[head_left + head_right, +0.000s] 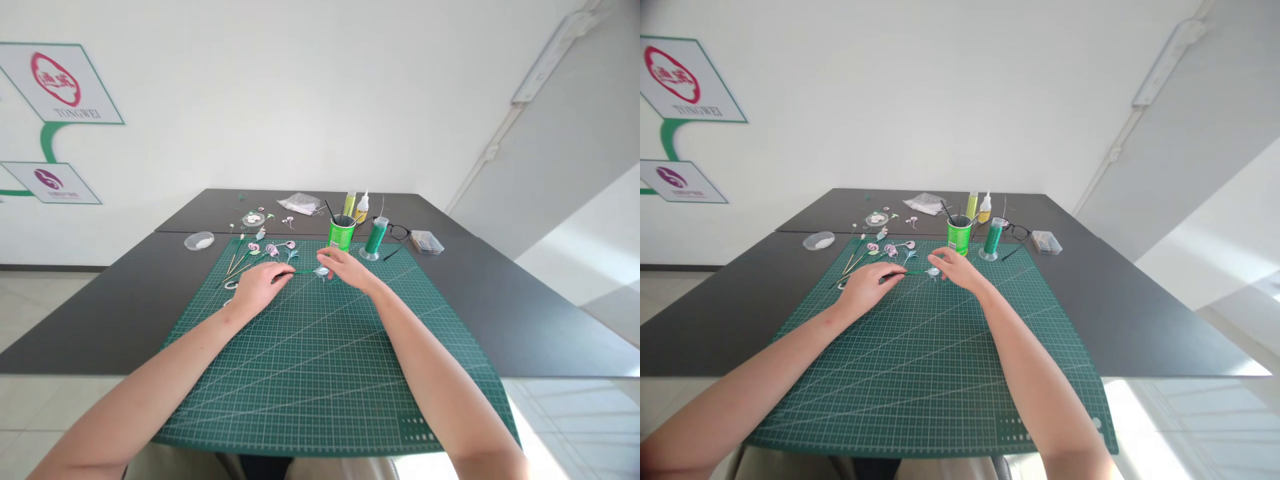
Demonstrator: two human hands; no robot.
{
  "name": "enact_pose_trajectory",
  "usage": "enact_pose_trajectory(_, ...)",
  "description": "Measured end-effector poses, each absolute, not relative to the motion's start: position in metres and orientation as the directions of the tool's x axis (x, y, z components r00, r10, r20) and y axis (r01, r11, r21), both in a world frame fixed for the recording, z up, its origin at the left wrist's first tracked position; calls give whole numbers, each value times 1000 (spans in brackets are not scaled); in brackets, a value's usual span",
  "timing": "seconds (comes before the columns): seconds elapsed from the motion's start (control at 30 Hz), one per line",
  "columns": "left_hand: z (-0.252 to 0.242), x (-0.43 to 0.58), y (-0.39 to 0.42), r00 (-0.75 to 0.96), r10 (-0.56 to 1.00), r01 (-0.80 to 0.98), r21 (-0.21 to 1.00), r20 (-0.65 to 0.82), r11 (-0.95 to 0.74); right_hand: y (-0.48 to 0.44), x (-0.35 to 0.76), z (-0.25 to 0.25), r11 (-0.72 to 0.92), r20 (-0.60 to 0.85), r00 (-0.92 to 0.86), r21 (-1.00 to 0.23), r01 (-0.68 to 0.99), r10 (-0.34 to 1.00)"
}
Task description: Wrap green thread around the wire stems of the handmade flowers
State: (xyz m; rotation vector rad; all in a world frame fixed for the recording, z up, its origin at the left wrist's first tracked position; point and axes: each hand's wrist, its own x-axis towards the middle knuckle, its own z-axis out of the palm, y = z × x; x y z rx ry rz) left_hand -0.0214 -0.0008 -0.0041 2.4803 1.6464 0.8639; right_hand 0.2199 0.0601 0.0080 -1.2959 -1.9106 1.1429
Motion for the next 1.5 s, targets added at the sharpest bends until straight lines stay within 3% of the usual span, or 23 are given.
enact_pose_trajectory(0.1,-4,-23,-1,310,823,858,233,477,-458,55,220,13,114,-115,-350,-814,569,930)
enact_pose_trajectory(0.2,-4,-25,-1,337,786,861,167,518,-479,54,223,17,117,-122,-363,-812,572,924)
enact_pose_trajectory(0.47,-6,-25,-2,330,777,853,185,536,-489,58,227,14,-7,-156,-396,-935,353,905)
enact_pose_trajectory(0.8,-5,-25,-4,373,706,831,122,602,-543,58,230,18,-223,-261,-426,-965,136,866)
enact_pose_trajectory(1.13,-4,-24,-6,484,639,795,5,599,-607,59,231,16,60,9,-477,-994,92,879)
enact_pose_trajectory(1.3,-3,-22,-5,414,704,823,94,577,-561,54,230,18,122,89,-540,-992,26,837)
enact_pose_trajectory(1.5,-5,-25,2,165,849,788,451,502,-420,51,229,20,178,73,-643,-979,101,762)
